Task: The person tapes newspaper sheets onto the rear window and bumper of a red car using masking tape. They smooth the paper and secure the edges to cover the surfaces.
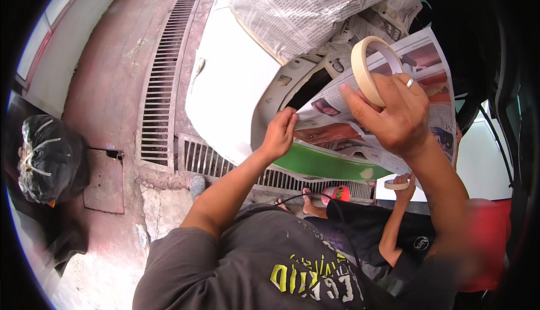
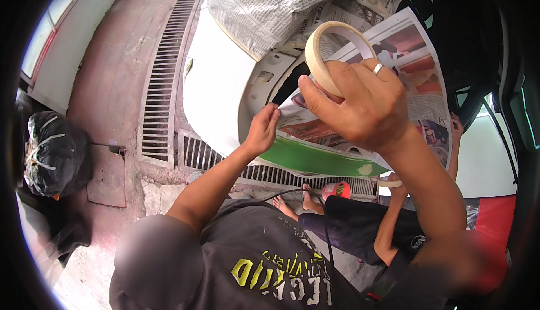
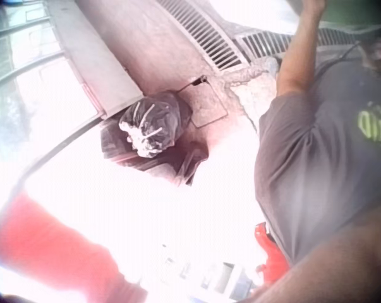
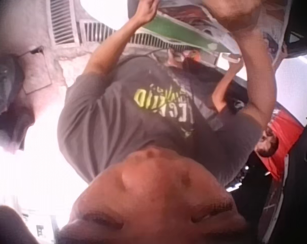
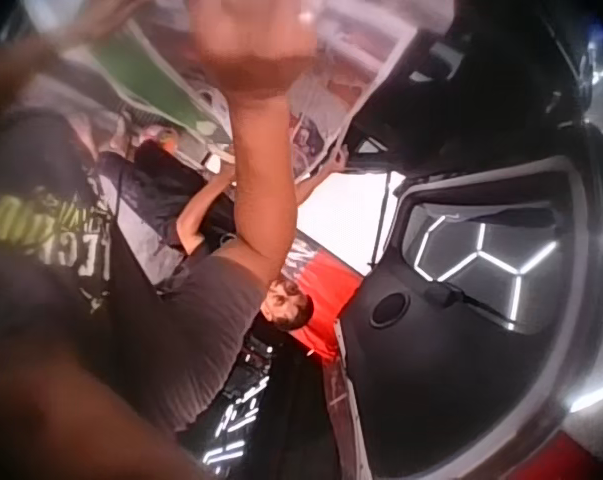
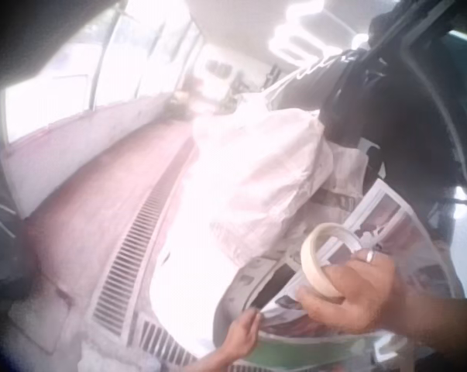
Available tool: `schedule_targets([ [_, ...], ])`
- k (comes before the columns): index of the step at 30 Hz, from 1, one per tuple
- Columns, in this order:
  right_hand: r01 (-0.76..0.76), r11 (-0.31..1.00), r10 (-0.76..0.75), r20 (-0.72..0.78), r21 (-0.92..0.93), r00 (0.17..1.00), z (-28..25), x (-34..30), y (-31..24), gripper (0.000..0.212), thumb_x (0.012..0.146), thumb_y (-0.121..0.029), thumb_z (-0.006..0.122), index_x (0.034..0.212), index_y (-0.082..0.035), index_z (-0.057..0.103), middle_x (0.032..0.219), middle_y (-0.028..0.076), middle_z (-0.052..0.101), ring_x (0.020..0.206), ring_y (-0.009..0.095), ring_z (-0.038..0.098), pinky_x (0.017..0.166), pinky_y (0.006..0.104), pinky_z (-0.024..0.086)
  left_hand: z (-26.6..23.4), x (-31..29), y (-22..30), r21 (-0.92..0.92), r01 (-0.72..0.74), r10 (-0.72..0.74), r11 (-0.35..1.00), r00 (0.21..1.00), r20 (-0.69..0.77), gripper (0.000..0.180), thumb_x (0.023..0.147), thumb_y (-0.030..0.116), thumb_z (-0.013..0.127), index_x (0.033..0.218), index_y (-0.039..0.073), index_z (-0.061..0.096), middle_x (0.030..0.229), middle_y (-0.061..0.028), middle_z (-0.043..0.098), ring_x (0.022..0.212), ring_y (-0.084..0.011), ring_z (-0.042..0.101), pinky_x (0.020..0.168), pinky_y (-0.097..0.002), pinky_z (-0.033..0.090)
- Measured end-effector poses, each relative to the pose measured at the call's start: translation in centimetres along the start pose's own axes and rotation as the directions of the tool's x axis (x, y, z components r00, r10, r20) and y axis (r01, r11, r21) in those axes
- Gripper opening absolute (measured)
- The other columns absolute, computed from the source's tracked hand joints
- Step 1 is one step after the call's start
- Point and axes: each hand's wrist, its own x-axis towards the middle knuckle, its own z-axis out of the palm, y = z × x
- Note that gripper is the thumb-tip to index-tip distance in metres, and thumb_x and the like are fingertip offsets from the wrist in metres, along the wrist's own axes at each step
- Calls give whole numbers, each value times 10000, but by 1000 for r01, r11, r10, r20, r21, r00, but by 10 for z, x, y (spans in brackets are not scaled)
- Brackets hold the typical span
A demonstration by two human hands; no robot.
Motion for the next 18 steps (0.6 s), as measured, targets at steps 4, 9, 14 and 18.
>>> schedule_targets([
  [4, -284, 932, 347, -329, 225, 878, 9, -10, -7, 353, 945, -146, 740, 1298, -154, 743, 1003, 103, 697, 814, 224, 694, 625, 335, 519, 2, 2, 4, -15, -43, 43, 999, 999, 0, 159, 1116, 166, 549, 1071, 19, 587, 946, -227, 616, 911, -449, 598, 819, -494, 488],
  [9, -91, 996, 84, 255, 17, 963, 44, -8, -32, 481, 854, -392, 820, 1243, -124, 728, 1146, 69, 658, 997, 269, 653, 918, 458, 470, 7, 8, 7, -43, -1, 0, 999, 1000, -16, 153, 1118, 171, 547, 1080, 30, 593, 963, -233, 630, 931, -460, 609, 819, -499, 493],
  [14, -102, 994, 105, 529, -37, 842, 80, -5, -22, 238, 784, -298, 807, 937, -117, 790, 1068, 35, 690, 1057, 236, 664, 926, 408, 526, 11, 12, 4, -65, 46, -49, 997, 998, -48, 175, 1124, 201, 557, 1112, 34, 607, 988, -246, 650, 932, -469, 630, 813, -489, 508],
  [18, -28, 995, 71, 469, -97, 881, 88, 11, -10, 222, 775, -310, 821, 878, -115, 802, 989, 41, 709, 1025, 232, 681, 911, 384, 536, 9, 16, -5, -53, 47, -52, 997, 994, -95, 207, 1147, 216, 546, 1127, 16, 596, 870, -200, 593, 780, -292, 565, 771, -395, 506],
])
